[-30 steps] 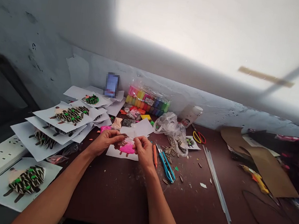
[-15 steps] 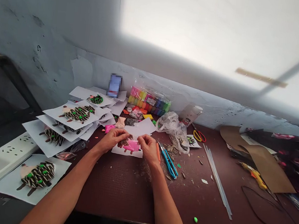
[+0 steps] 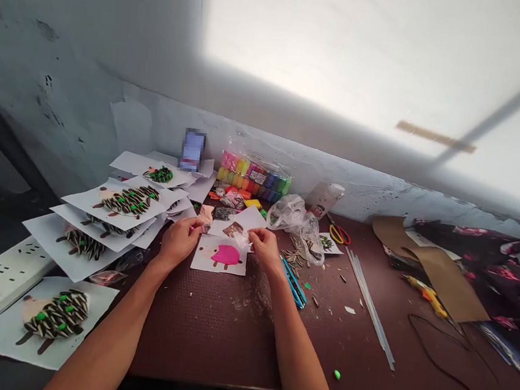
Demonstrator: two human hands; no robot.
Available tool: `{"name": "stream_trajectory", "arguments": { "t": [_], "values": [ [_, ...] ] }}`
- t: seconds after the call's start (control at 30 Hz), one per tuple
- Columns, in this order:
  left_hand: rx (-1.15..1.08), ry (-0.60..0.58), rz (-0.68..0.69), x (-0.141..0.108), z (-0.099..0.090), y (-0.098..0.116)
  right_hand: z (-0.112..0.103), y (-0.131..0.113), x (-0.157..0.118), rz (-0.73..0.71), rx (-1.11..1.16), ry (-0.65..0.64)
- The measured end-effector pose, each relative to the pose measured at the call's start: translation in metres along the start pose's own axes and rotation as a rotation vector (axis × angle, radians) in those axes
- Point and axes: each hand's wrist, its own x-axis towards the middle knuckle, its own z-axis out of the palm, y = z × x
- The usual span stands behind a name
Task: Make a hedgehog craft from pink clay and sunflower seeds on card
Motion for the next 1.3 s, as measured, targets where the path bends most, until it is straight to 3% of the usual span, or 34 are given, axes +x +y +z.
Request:
{"name": "stream_trajectory", "arguments": {
  "t": [0.1,0.27,0.53,0.7,0.83,0.9,0.97,1.13,1.3],
  "values": [
    [0.234,-0.060,0.073,-0.003,0.001,0.001,0.010,-0.007,0.015,-0.006,-0.012,-0.010],
    [0.423,-0.121,0.087,-0.007,0.002,0.006,0.034,-0.015,0.041,0.034,-0.037,0.001],
    [0.457,-0.212,0.131,-0.009,0.006,0.009,0.084,-0.029,0.076,0.045,-0.081,0.024],
    [0.403,-0.217,0.156,-0.006,0.006,0.004,0.108,-0.037,0.075,0.004,-0.211,-0.100],
    [0.355,-0.198,0.130,-0.003,0.007,0.000,0.094,-0.043,0.063,-0.081,-0.362,-0.123],
    [0.342,-0.200,0.137,-0.003,0.008,0.000,0.077,-0.042,0.055,-0.175,-0.652,-0.132],
    [0.331,-0.207,0.154,-0.003,0.010,0.000,0.055,-0.038,0.046,-0.154,-0.868,-0.129],
    [0.324,-0.211,0.166,-0.001,0.014,-0.003,0.007,-0.020,0.021,-0.046,-0.998,-0.032],
    [0.284,-0.206,0.174,0.001,0.016,-0.005,-0.001,-0.016,0.001,-0.025,-1.069,-0.032]
  ]
}}
